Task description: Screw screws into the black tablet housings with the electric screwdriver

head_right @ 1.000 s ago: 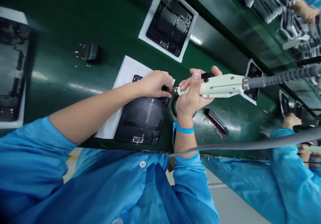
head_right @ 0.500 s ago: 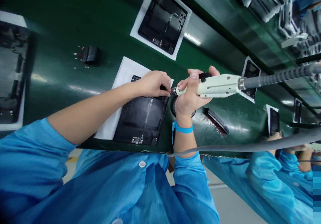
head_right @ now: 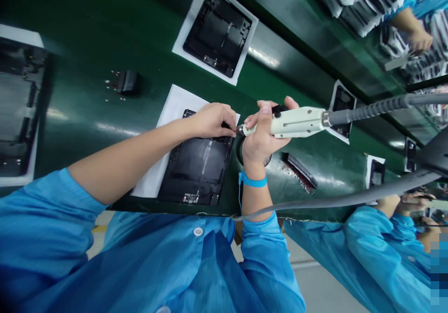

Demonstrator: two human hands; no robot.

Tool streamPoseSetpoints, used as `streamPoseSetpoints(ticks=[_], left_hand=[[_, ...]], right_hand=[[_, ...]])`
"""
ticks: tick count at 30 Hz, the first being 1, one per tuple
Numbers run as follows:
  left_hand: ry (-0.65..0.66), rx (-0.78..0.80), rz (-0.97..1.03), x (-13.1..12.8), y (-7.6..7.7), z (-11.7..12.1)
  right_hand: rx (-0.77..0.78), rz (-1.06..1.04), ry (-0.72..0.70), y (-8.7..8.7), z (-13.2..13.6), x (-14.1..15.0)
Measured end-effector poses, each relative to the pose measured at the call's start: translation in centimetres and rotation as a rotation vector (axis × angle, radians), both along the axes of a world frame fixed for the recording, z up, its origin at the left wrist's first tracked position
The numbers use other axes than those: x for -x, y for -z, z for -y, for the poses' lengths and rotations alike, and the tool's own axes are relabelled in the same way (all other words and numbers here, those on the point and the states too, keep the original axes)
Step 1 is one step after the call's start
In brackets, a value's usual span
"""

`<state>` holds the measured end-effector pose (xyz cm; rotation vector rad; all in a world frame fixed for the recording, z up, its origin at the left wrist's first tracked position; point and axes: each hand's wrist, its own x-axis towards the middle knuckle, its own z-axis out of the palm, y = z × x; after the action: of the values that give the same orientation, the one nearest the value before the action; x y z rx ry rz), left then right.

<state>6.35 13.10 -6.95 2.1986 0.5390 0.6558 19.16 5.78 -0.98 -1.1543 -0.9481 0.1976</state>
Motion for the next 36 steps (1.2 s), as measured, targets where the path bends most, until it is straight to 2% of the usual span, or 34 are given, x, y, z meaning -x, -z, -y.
streamPoseSetpoints(ticks=[5, 11, 16, 19, 23, 27, 36], left_hand=[[-0.015, -0.021, -0.009, -0.1, 0.1, 0.0], [-0.016, -0.023, -0.010, -0.1, 0.1, 0.0], [0.033, 0.057, 0.088, 0.5, -0.2, -0.6], [-0.071, 0.131, 0.184, 0.7, -0.1, -0.9], [-0.211, 0.148, 0.196, 0.2, 0.2, -0.8], [-0.216, 0.113, 0.169, -0.2, 0.3, -0.6], [-0.229, 0.141, 0.215, -0.2, 0.6, -0.6]], right_hand=[[0.056, 0.006, 0.014, 0.3, 0.2, -0.2], [0.040, 0.005, 0.018, 0.5, 0.1, -0.4], [0.015, 0.000, -0.002, 0.6, -0.1, -0.8], [0.015, -0.015, -0.030, 1.1, -0.3, -0.9], [0.067, -0.019, -0.056, 1.8, -0.6, -0.8], [0.057, -0.024, -0.121, 2.1, -0.6, -0.6], [0.043, 0.042, -0.117, 2.8, -0.6, -0.4]])
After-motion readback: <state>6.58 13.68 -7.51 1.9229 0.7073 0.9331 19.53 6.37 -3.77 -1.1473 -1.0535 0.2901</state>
